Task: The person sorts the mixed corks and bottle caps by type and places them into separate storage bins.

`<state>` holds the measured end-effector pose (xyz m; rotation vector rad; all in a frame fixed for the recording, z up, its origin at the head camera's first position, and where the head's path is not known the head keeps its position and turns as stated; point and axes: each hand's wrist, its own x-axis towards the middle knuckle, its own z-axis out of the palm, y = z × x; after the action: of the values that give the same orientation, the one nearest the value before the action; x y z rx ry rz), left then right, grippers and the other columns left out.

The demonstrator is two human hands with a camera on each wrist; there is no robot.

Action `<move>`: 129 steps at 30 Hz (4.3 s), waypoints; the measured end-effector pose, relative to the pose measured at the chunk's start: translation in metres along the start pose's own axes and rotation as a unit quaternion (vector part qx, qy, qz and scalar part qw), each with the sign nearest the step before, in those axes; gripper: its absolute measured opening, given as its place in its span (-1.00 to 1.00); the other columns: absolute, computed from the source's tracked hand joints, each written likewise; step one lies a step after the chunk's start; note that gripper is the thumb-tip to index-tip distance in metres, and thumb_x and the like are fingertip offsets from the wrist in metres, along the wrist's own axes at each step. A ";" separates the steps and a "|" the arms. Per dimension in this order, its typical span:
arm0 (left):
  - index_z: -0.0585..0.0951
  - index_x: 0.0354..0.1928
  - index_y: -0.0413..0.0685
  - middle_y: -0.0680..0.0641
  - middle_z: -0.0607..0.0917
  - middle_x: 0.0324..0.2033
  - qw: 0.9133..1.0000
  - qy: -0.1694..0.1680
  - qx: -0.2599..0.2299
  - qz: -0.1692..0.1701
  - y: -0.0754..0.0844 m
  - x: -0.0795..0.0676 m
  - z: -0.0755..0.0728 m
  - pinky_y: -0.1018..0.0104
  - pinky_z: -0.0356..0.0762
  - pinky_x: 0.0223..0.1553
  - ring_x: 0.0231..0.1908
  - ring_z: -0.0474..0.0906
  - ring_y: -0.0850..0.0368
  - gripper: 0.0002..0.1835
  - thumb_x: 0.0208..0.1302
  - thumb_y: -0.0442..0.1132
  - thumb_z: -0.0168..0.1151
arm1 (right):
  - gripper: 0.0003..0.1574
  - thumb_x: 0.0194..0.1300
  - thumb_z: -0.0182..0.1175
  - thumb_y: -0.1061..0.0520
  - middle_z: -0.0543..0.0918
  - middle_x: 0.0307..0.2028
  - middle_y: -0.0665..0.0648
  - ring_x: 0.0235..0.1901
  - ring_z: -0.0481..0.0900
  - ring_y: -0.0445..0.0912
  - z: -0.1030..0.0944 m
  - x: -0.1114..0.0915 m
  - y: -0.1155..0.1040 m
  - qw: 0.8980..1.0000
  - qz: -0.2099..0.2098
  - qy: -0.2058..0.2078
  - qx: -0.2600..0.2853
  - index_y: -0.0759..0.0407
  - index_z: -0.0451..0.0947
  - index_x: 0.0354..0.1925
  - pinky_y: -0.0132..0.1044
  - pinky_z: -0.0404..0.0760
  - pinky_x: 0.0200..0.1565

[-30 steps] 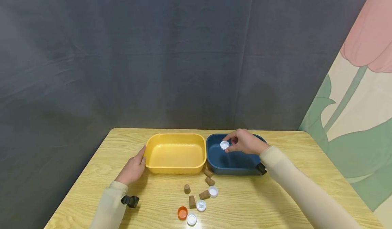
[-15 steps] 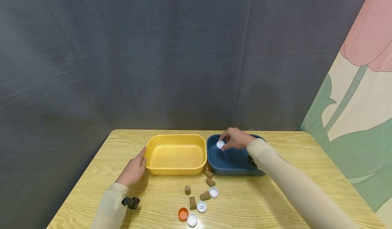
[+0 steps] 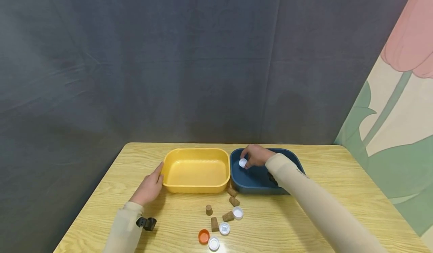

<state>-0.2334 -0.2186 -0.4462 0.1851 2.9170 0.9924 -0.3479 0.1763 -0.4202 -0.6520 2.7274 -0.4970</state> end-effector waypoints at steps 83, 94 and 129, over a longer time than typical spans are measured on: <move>-0.09 0.59 -0.20 -0.17 0.51 -0.55 0.998 -0.016 -0.053 -0.029 0.001 -0.002 -0.002 0.27 0.37 -0.52 -0.59 0.38 0.10 -0.39 0.63 -0.23 -0.29 | -0.53 0.00 0.58 0.00 0.69 -0.13 -0.11 -0.15 0.54 -0.30 0.105 -0.101 -0.054 0.975 -0.199 0.049 0.089 0.04 0.77 -0.07 -0.41 0.56 -0.08; -0.08 0.59 -0.22 -0.17 0.53 -0.55 0.998 -0.014 -0.051 -0.028 0.002 -0.003 -0.003 0.28 0.36 -0.53 -0.60 0.38 0.10 -0.39 0.62 -0.24 -0.26 | -0.55 -0.04 0.59 -0.05 0.65 -0.25 -0.14 -0.28 0.47 -0.34 0.107 -0.101 -0.058 0.979 -0.179 0.054 0.078 -0.01 0.80 -0.13 -0.46 0.50 -0.23; -0.04 0.58 -0.25 -0.09 0.51 -0.61 0.999 0.007 -0.048 -0.018 0.000 -0.001 0.000 0.30 0.35 -0.57 -0.64 0.35 0.11 -0.39 0.60 -0.24 -0.25 | -0.64 0.00 0.57 -0.03 0.56 -0.47 -0.05 -0.48 0.32 -0.28 0.098 -0.104 -0.062 0.974 -0.184 0.083 0.100 0.02 0.82 -0.19 -0.54 0.30 -0.42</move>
<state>-0.2322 -0.2188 -0.4464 0.1220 2.8656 1.1303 -0.2007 0.1490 -0.4627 -1.1099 2.6607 -0.9374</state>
